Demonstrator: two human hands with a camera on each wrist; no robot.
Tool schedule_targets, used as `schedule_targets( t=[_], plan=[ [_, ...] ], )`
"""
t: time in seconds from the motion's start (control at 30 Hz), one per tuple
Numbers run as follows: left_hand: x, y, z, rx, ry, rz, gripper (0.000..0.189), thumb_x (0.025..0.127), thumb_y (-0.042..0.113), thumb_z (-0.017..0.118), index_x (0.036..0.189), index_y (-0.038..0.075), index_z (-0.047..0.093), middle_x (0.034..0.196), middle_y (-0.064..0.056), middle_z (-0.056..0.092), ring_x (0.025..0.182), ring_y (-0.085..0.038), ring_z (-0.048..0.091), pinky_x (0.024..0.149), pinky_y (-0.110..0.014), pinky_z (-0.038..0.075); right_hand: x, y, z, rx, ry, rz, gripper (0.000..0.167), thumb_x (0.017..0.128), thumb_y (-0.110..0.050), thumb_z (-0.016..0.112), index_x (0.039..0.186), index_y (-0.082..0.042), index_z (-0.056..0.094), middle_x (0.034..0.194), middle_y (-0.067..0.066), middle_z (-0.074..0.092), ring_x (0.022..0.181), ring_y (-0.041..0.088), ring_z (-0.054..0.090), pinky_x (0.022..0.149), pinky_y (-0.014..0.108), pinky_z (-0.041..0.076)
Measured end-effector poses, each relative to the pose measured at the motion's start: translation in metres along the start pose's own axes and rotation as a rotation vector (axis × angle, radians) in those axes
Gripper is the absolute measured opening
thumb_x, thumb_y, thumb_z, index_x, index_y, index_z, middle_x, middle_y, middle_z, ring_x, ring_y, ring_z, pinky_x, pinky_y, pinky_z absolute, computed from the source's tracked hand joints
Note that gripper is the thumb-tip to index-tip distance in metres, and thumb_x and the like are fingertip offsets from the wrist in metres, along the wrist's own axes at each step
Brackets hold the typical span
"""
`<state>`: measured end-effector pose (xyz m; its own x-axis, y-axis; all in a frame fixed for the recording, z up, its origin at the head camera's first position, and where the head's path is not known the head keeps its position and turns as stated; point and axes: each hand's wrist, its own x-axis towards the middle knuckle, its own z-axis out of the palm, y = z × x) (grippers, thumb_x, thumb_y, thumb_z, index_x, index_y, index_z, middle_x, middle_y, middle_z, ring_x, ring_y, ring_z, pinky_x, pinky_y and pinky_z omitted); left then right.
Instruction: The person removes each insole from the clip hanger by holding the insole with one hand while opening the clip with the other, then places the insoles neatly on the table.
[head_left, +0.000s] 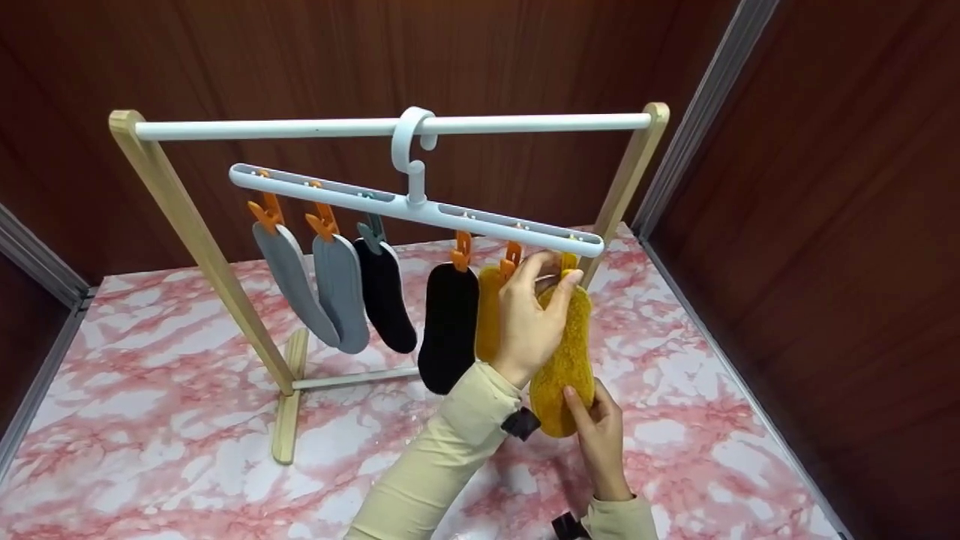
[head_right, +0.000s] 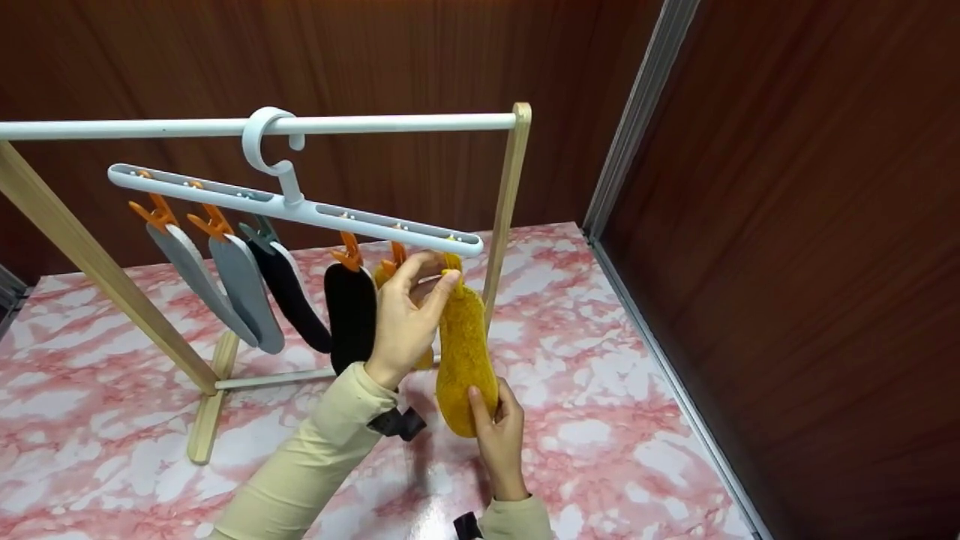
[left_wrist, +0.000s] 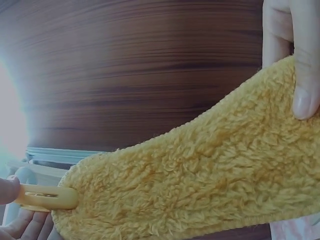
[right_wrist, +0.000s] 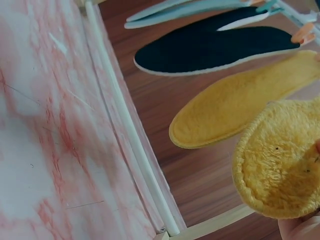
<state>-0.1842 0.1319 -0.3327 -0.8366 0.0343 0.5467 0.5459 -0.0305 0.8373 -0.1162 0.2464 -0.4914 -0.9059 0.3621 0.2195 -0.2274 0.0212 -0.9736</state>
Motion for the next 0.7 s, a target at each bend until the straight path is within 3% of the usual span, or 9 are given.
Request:
schedule_targets(
  t=[0.33, 0.7],
  plan=[
    [0.0023, -0.0013, 0.0045, 0.029, 0.059, 0.011, 0.022, 0.091, 0.017, 0.066, 0.1, -0.002, 0.065, 0.098, -0.014, 0.069, 0.092, -0.018, 0.068, 0.085, -0.02, 0.053, -0.0029, 0.0008, -0.0007, -0.015, 0.007, 0.002, 0.017, 0.093, -0.001, 0.058, 0.102, 0.014, 0.058, 0.083, -0.001, 0.064, 0.077, 0.011, 0.06, 0.068, 0.023, 0.051],
    [0.0036, -0.0035, 0.0059, 0.01, 0.108, 0.004, 0.018, 0.088, 0.015, 0.069, 0.096, -0.001, 0.067, 0.094, -0.013, 0.071, 0.087, -0.014, 0.07, 0.081, -0.018, 0.054, -0.0071, 0.0054, -0.0037, -0.016, 0.0, -0.013, 0.016, 0.093, 0.001, 0.057, 0.102, 0.014, 0.059, 0.087, -0.001, 0.066, 0.079, 0.011, 0.062, 0.07, 0.023, 0.052]
  ],
)
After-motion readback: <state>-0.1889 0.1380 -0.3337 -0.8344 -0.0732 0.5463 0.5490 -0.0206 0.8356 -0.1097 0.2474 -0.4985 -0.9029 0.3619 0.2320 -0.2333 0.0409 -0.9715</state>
